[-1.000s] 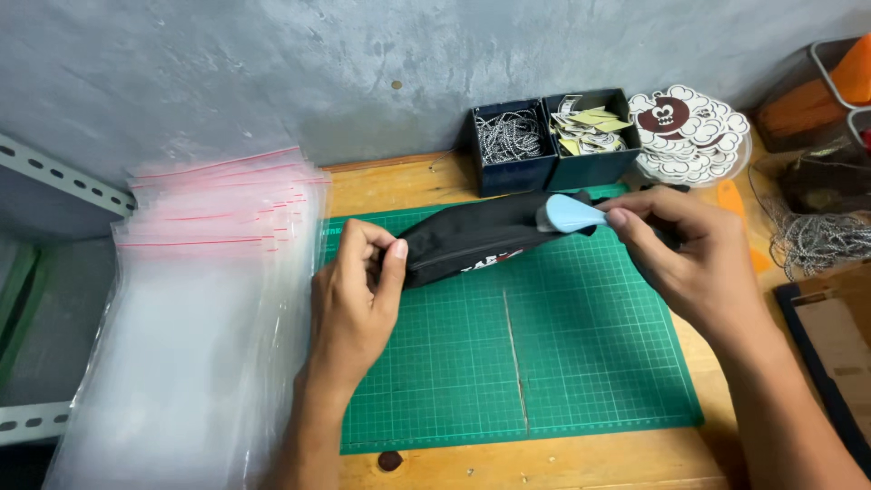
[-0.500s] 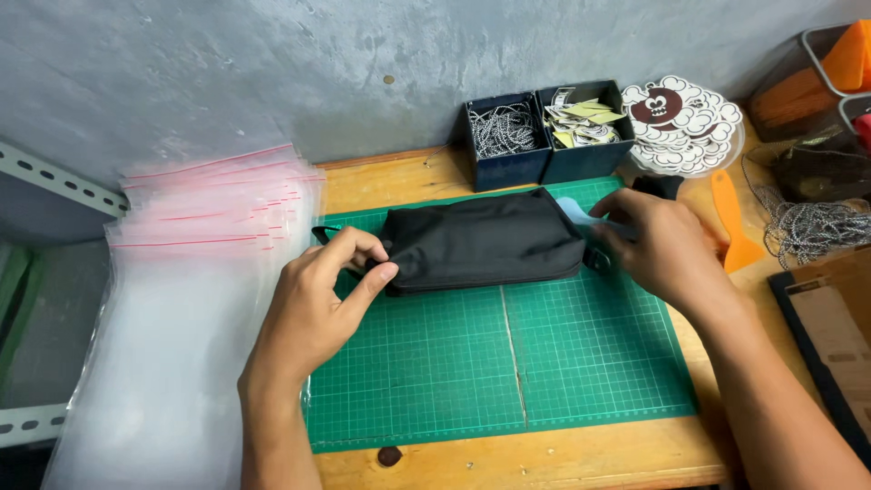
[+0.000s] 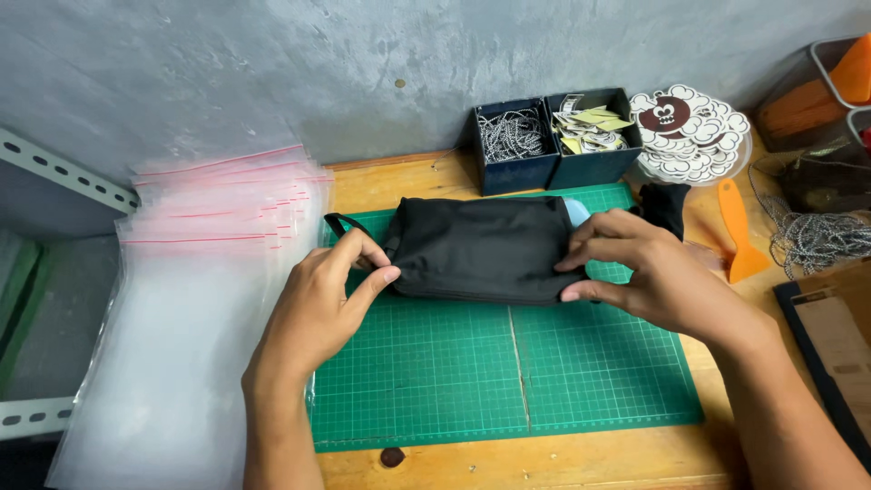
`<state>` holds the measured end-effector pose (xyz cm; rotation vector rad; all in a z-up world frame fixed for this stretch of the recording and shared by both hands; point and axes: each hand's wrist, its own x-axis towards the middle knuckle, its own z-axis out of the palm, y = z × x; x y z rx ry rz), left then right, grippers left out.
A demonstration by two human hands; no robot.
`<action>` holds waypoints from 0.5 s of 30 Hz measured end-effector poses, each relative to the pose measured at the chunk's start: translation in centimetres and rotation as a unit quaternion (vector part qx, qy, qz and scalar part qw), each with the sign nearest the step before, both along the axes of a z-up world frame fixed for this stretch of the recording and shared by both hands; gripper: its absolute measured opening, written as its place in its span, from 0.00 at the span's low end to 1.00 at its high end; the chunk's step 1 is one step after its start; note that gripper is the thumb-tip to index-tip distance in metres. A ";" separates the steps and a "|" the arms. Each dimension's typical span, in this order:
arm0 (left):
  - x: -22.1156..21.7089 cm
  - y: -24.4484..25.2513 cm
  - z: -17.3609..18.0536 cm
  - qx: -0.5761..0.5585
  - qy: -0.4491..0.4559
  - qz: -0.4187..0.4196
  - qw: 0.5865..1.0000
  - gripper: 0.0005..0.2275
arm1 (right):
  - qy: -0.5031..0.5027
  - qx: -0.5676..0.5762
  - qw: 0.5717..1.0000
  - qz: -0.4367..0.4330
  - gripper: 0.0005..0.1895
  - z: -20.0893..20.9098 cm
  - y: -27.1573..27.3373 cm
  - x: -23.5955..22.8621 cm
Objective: The person cleans a black crossbody bag with a light blue brush, then attaches and adjusts the shoulder strap. They secure a metal clasp and attach a decorative keychain to the bag's zipper pull.
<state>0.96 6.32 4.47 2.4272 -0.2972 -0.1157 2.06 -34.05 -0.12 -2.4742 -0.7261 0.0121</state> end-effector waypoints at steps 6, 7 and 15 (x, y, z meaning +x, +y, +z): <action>1.2 1.8 -2.8 0.043 -0.126 -0.082 0.988 0.06 | -0.020 0.076 0.996 -0.033 0.09 0.9 -0.6 0.6; 1.3 2.6 -2.5 0.042 -0.124 -0.081 0.988 0.06 | -0.017 0.076 0.996 -0.032 0.09 1.1 -1.5 0.6; 1.5 0.7 -2.7 -0.004 -0.222 -0.042 0.974 0.06 | 0.081 0.052 0.995 -0.003 0.08 -0.2 -2.1 0.8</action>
